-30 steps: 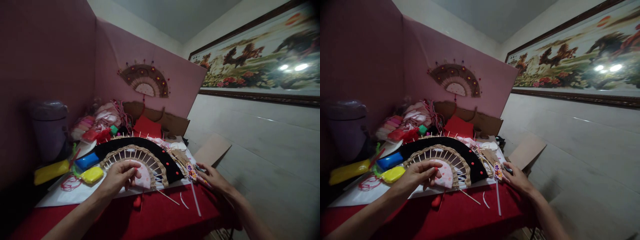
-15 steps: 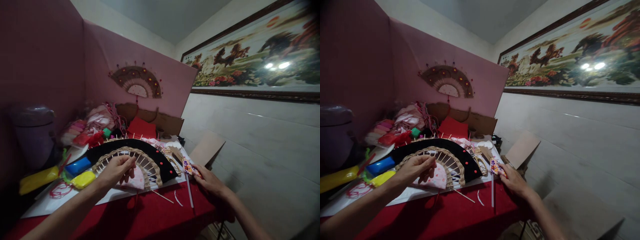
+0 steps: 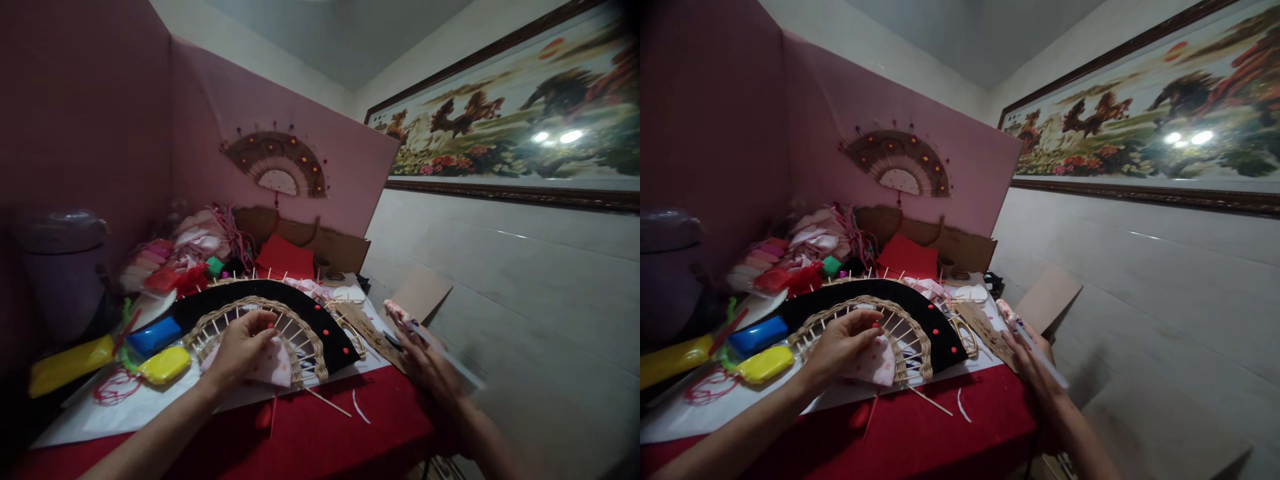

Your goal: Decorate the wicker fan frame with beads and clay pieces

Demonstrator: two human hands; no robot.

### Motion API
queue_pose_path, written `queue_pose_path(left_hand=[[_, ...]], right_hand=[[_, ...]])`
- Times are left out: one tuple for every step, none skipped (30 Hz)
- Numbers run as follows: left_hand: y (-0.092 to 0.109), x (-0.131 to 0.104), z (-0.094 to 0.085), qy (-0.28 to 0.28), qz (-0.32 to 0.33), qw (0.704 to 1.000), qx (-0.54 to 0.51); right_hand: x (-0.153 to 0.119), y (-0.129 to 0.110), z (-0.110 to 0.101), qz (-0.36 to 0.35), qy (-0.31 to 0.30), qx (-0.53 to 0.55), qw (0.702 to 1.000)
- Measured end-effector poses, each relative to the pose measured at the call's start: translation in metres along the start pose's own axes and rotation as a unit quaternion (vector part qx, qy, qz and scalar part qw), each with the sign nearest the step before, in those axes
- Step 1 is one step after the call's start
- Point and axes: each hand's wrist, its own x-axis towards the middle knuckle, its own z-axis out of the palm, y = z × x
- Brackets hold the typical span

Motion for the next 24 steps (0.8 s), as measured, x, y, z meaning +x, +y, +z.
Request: queue_pose_path(left_hand=[[-0.004,-0.002,-0.001,0.003,0.011,1.0,0.029],[-0.008,-0.004,-0.002,0.001,0.025,0.998,0.065],[-0.01,-0.006,-0.002,-0.002,0.043,0.994,0.102],[-0.012,-0.007,-0.002,-0.004,0.066,0.988,0.137],[-0.013,-0.008,-0.002,-0.003,0.09,0.982,0.166],[-0.014,-0.008,-0.001,-0.002,0.114,0.975,0.19],[-0.015,-0.008,-0.001,-0.001,0.136,0.969,0.208],[-0.016,-0.009,0.0,0.0,0.155,0.962,0.223],[-0.016,-0.008,0.0,0.003,0.172,0.957,0.235],[-0.017,-0.008,0.0,0.007,0.186,0.952,0.245],[-0.019,-0.008,0.0,0.012,0.198,0.947,0.251],[-0.02,-0.008,0.0,0.017,0.209,0.944,0.255],[-0.021,-0.008,0.0,0.02,0.219,0.941,0.257],[-0.023,-0.009,0.0,0.023,0.229,0.938,0.259],[-0.024,-0.009,0.0,0.023,0.237,0.935,0.261],[-0.025,-0.009,0.0,0.022,0.245,0.933,0.264],[-0.027,-0.01,0.0,0.021,0.25,0.93,0.269],[-0.027,-0.01,0.0,0.019,0.254,0.927,0.276],[-0.028,-0.011,0.0,0.017,0.257,0.924,0.282],[-0.028,-0.011,0.001,0.013,0.259,0.922,0.288],[-0.029,-0.011,0.001,0.008,0.26,0.92,0.294],[-0.029,-0.012,0.002,0.005,0.261,0.918,0.298],[-0.029,-0.012,0.002,0.002,0.262,0.917,0.301],[-0.029,-0.012,0.002,0.0,0.263,0.916,0.302]], right_hand=[[-0.005,-0.01,0.003,0.056,-0.012,0.065,0.996],[-0.01,-0.02,0.007,0.105,-0.025,0.121,0.987],[-0.014,-0.03,0.011,0.141,-0.053,0.165,0.975],[-0.018,-0.04,0.017,0.162,-0.08,0.196,0.964],[-0.02,-0.049,0.023,0.169,-0.115,0.216,0.955],[-0.02,-0.058,0.031,0.169,-0.151,0.225,0.948],[-0.02,-0.065,0.039,0.165,-0.185,0.225,0.942],[-0.018,-0.071,0.047,0.157,-0.212,0.219,0.939],[-0.016,-0.076,0.056,0.15,-0.238,0.209,0.937],[-0.014,-0.08,0.064,0.148,-0.255,0.202,0.934],[-0.012,-0.083,0.072,0.148,-0.267,0.198,0.931],[-0.01,-0.086,0.079,0.15,-0.277,0.193,0.929],[-0.008,-0.089,0.085,0.154,-0.283,0.189,0.928],[-0.007,-0.093,0.09,0.156,-0.29,0.181,0.927],[-0.006,-0.096,0.093,0.156,-0.295,0.171,0.927],[-0.006,-0.098,0.096,0.153,-0.295,0.158,0.93],[-0.006,-0.101,0.098,0.148,-0.294,0.144,0.933],[-0.006,-0.103,0.099,0.144,-0.294,0.128,0.936],[-0.006,-0.104,0.1,0.139,-0.293,0.114,0.939],[-0.005,-0.105,0.101,0.134,-0.292,0.1,0.942],[-0.005,-0.105,0.101,0.131,-0.293,0.085,0.943],[-0.003,-0.104,0.102,0.129,-0.291,0.07,0.946],[-0.002,-0.103,0.103,0.126,-0.287,0.056,0.948],[0.0,-0.102,0.104,0.124,-0.285,0.043,0.95]])
